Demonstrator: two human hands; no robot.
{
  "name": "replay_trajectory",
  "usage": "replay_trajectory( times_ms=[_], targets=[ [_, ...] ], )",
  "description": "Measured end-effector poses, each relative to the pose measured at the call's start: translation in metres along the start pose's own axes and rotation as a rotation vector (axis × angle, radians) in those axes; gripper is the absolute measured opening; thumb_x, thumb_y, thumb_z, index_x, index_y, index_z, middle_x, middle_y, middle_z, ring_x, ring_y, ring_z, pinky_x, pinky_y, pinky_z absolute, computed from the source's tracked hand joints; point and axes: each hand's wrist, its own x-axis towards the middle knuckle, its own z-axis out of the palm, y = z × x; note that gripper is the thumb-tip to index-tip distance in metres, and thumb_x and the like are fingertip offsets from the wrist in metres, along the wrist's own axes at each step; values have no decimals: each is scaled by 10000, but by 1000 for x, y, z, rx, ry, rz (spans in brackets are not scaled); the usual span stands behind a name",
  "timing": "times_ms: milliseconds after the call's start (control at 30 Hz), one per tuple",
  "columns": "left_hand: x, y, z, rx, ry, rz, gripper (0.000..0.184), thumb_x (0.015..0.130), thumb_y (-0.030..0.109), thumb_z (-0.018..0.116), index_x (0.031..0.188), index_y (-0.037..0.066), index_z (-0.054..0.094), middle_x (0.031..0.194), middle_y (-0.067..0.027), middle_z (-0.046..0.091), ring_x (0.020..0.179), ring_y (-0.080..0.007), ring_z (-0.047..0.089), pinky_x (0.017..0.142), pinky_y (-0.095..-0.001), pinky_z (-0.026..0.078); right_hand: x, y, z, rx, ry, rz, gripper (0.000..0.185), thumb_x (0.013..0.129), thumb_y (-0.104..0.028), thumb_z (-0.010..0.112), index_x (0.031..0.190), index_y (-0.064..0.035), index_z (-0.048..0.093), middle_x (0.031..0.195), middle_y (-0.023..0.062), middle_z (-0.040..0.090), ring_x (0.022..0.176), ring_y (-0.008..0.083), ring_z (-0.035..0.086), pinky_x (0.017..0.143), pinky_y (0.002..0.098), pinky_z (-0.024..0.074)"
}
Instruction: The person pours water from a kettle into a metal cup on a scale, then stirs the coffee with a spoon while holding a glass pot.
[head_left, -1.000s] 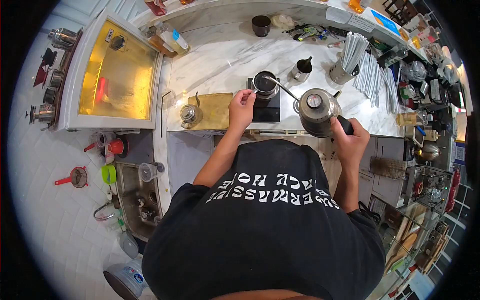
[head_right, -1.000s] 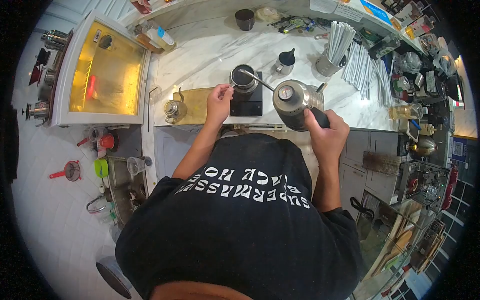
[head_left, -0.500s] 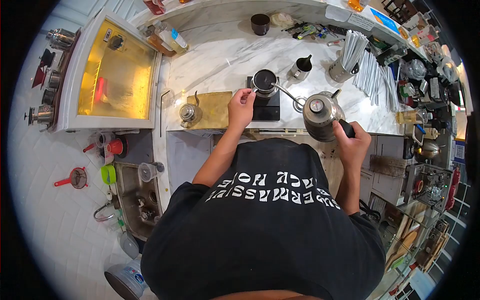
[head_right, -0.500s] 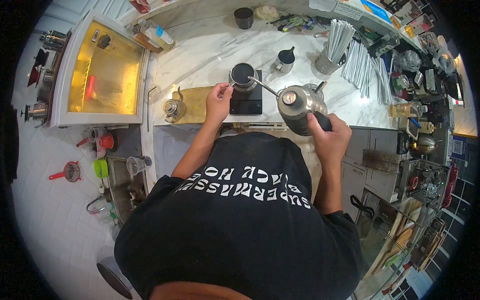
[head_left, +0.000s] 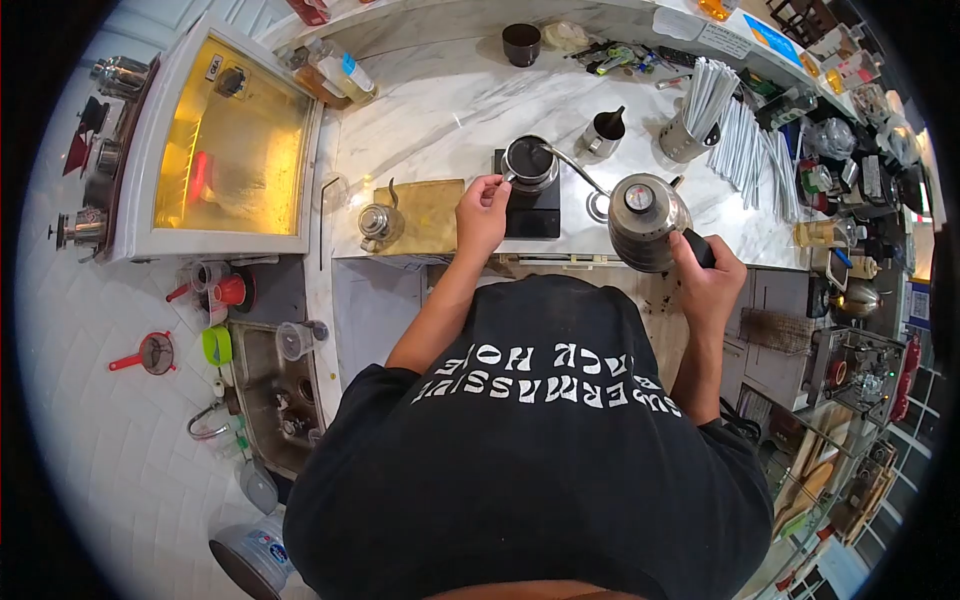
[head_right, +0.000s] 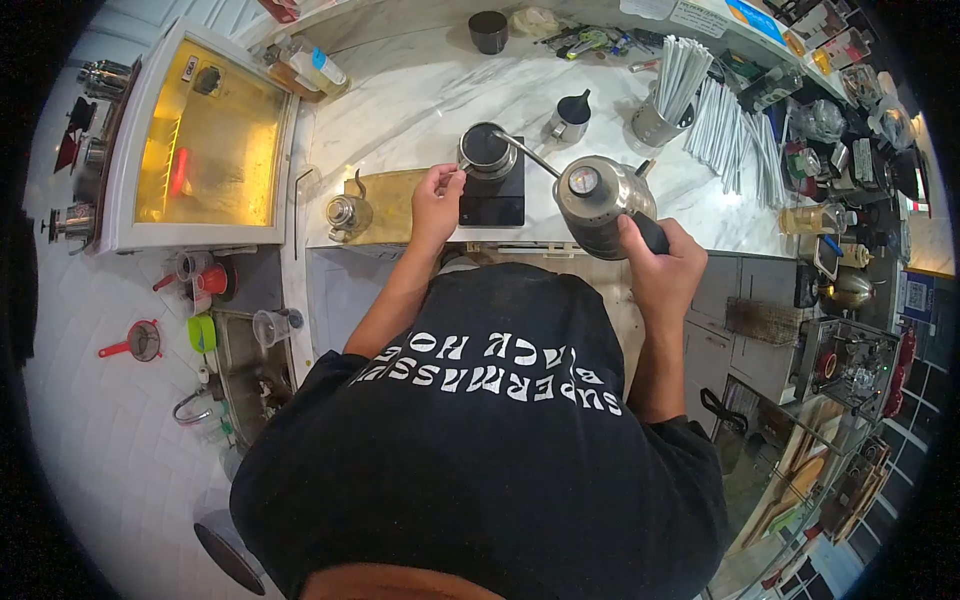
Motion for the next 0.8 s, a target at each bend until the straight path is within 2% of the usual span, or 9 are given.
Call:
replay_trajectory(
  times_ms=[267, 333, 467, 533, 800],
  targets=[
    [-3, -3, 3, -24, 6, -27, 265, 985, 201, 670, 1175, 16, 655, 920, -31, 677, 802, -97, 600, 717, -260, 496, -4, 2, 0, -19, -36, 36, 354, 819, -204, 837, 698, 48, 620, 554, -16, 493, 578, 40, 409, 493, 262, 340],
    [-3, -2, 3, -76, 36, -6, 251, 951, 213, 704, 1114, 21, 692, 890, -43, 701, 793, -109, 621, 747, -281, 528, -4, -3, 3, -21, -78, 33, 346, 819, -200, 839, 704, 47, 626, 561, -19, 500, 580, 37, 413, 494, 261, 343],
    [-4, 0, 2, -67, 34, -32, 244, 948, 202, 704, 1113, 24, 693, 885, -39, 697, 788, -108, 617, 745, -277, 525, -4, -10, 10, 53, -74, 30, 344, 823, -197, 837, 703, 46, 626, 564, -18, 510, 577, 37, 415, 494, 259, 343],
    [-4, 1, 1, -37, 5, -7, 254, 982, 186, 671, 1174, 22, 658, 912, -17, 672, 798, -75, 585, 705, -246, 484, -2, -11, 11, 75, -46, 16, 348, 828, -199, 834, 698, 46, 624, 565, -14, 521, 573, 40, 414, 493, 259, 343],
    [-4, 3, 1, -43, 3, -29, 252, 978, 180, 674, 1176, 25, 657, 904, -17, 667, 793, -86, 588, 715, -254, 485, -3, 1, 2, -20, -15, 27, 370, 825, -209, 837, 683, 45, 609, 552, -2, 513, 572, 42, 418, 491, 266, 349]
  ],
)
